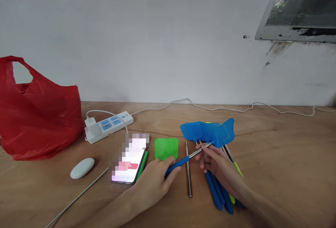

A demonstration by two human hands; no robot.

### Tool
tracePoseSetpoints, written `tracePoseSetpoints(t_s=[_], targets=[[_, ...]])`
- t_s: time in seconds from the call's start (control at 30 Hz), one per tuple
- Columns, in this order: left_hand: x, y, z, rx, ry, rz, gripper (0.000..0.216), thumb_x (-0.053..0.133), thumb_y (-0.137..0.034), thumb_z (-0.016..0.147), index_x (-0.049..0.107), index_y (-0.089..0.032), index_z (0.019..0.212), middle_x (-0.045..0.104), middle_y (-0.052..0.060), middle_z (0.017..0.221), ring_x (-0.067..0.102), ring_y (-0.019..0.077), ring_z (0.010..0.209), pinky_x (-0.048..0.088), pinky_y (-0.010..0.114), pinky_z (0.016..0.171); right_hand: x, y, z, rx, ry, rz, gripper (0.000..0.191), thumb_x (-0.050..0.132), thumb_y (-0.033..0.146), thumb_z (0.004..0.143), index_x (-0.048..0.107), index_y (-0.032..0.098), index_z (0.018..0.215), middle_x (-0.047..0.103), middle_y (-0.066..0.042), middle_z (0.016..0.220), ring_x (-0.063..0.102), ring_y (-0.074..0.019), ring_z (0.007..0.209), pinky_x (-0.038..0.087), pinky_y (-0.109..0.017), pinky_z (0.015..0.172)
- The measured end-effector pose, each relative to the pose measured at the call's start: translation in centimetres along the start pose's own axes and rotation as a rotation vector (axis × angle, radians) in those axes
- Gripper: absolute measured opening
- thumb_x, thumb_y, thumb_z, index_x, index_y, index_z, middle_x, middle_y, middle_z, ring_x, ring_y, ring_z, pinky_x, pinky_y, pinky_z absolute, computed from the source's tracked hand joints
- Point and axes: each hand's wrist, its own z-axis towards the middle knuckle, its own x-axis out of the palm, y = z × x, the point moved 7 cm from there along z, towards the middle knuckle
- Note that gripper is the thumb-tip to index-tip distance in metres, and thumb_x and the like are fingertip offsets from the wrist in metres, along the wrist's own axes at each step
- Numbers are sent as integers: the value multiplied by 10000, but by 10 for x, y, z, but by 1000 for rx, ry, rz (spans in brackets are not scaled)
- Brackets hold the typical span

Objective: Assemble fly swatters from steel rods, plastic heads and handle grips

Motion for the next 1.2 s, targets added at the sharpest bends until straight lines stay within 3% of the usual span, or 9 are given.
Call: tracePoseSetpoints(t_s=[0.3,0.53,0.8,0.93,1.07,1.2], targets=[[-1,1,1,14,-14,9,299,356,-398,1027,492,-225,825,610,14,728,594,226,689,328,301,605,-1,-1,0,-12,4,-19,428,824,574,688,728,205,882,671,-24,742,543,-125,571,407,-249,516],[0,0,-1,51,-64,8,303,360,-384,1030,550,-226,855,652,26,746,628,245,706,356,304,615,-4,4,-1,-117,-4,-74,425,833,579,677,752,193,837,653,-28,726,544,-133,594,446,-262,532],[-4,-6,2,89,-62,-45,358,386,-398,1028,468,-221,728,526,-23,616,527,176,574,274,290,547,-2,11,0,-230,37,-109,362,777,559,764,750,208,849,674,-40,795,594,-159,662,485,-278,566],[-11,-15,-1,160,-57,-44,402,335,-419,1047,500,-214,743,563,-8,694,549,170,634,305,283,583,0,17,-2,-267,46,-71,373,692,584,836,693,212,813,702,-45,857,579,-130,586,461,-253,497],[-14,-9,1,108,-82,69,418,318,-402,1047,483,-213,713,549,-4,659,550,181,619,303,292,587,-6,18,0,-218,14,-177,403,637,609,864,682,218,950,646,4,672,479,-97,425,348,-211,366],[-10,-2,3,68,-63,191,374,362,-365,1028,525,-212,728,583,8,658,579,203,629,278,298,567,-12,11,6,-146,2,-388,493,691,587,817,687,200,1123,590,41,572,425,-93,386,292,-211,350]])
